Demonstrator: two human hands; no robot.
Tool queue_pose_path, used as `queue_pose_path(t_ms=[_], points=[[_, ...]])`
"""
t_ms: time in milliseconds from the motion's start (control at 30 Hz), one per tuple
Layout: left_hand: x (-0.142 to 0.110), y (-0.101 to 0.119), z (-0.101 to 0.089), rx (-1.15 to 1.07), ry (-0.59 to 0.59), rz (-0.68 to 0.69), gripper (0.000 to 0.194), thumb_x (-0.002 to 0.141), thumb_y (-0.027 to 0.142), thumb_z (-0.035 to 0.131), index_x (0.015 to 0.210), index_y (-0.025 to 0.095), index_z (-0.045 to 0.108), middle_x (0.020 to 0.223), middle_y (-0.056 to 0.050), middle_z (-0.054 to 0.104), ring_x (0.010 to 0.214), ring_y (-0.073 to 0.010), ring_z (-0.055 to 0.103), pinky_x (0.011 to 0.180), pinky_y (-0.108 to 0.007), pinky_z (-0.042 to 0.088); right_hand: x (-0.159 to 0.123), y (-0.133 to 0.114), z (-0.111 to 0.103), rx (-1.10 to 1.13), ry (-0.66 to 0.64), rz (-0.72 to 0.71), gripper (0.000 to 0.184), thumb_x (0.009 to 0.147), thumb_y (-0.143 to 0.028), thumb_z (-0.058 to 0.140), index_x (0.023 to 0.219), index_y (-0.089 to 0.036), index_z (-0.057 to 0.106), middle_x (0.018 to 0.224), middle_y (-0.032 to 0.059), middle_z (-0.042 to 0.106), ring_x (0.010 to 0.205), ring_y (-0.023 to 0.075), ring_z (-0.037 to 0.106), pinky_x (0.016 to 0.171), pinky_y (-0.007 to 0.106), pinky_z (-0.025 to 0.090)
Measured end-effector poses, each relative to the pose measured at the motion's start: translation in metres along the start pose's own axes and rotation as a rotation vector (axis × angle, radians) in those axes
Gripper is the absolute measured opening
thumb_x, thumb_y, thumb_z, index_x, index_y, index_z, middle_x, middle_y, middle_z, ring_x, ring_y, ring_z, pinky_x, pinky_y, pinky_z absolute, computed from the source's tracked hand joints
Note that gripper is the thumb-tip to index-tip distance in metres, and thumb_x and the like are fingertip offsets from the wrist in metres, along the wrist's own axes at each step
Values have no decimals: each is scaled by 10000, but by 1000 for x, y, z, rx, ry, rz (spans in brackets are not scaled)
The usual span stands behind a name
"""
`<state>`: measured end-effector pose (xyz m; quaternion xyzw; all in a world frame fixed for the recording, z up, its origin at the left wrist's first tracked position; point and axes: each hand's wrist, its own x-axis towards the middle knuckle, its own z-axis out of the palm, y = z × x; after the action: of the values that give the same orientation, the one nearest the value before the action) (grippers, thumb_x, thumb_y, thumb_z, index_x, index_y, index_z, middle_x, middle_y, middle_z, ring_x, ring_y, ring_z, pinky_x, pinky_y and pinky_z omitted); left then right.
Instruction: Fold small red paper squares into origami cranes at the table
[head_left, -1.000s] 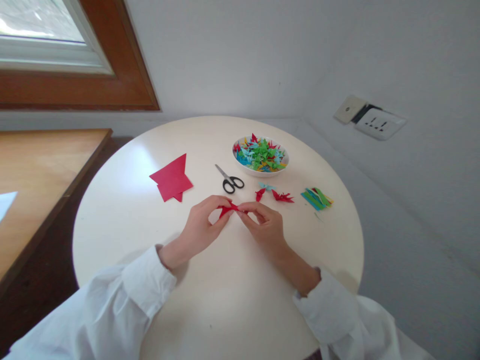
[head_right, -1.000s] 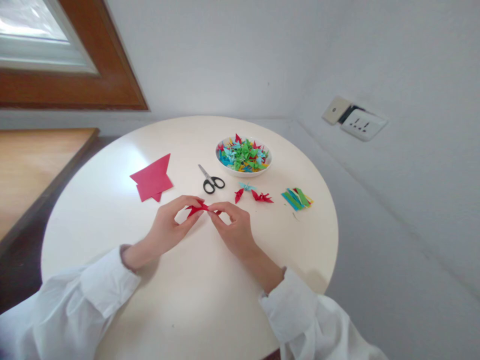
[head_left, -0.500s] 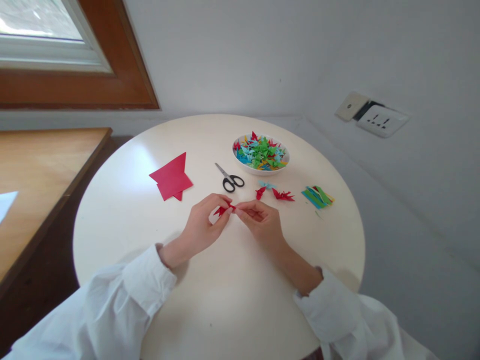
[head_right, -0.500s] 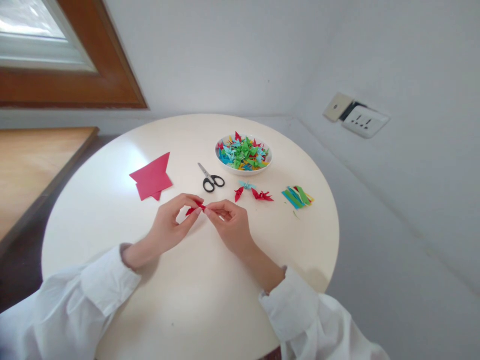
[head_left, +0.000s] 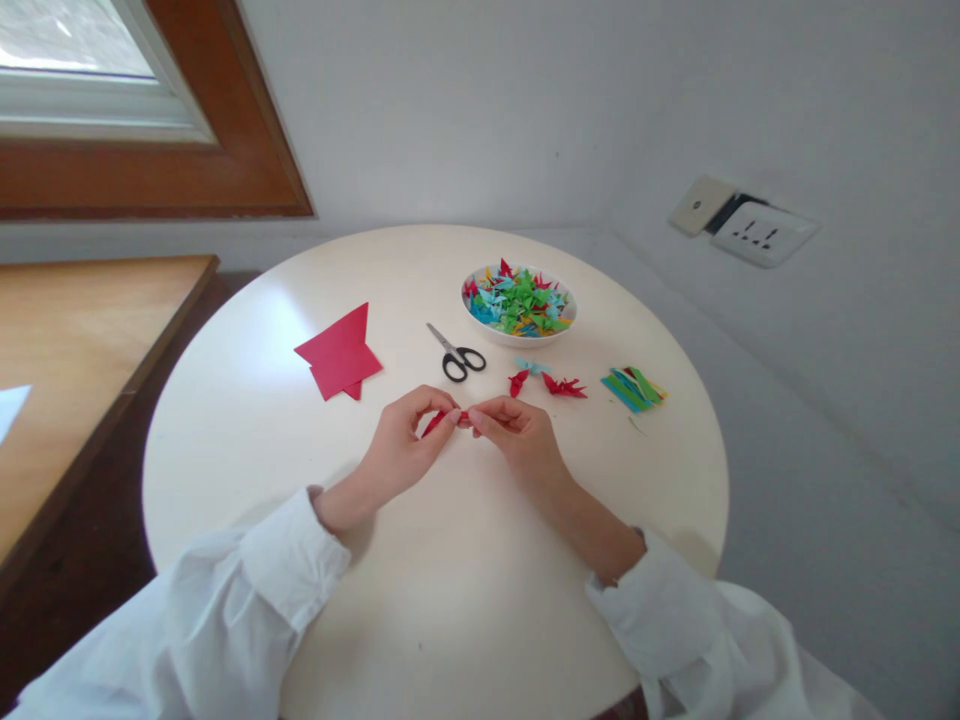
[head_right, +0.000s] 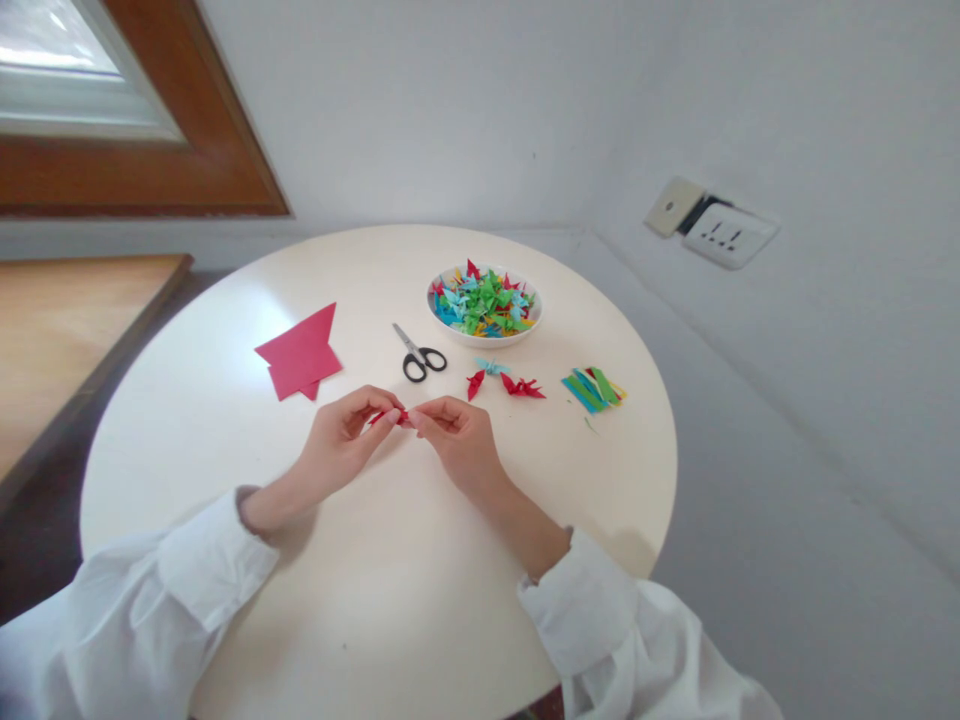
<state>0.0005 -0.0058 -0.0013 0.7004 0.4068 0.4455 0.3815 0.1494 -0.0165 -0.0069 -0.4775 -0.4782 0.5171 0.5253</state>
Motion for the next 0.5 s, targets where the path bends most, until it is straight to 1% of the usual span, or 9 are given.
queue_pose_path(t_ms=[100,267,500], points=[[0,0,0,25,-3,-8,107,794,227,508,727,157,555,722,-54,613,674,-142,560,613,-264,441,0,1,0,-18,-17,-9,152,638,-308,662,632,-162,622,582,-7,606,567,112,537,592,267,443],[0,-1,1,75,8,-13,86,781,196,506,718,163,553,711,-38,607,664,-132,550,597,-246,427,0,1,1,-28,-10,-3,155,635,-310,660,615,-166,605,580,-12,600,574,114,537,600,268,443],[0,-3,2,63,17,-61,54,750,182,527,704,163,549,689,-23,604,636,-119,543,577,-227,419,0,0,2,-22,7,27,156,616,-300,666,591,-162,600,565,-18,596,565,107,532,593,260,440]])
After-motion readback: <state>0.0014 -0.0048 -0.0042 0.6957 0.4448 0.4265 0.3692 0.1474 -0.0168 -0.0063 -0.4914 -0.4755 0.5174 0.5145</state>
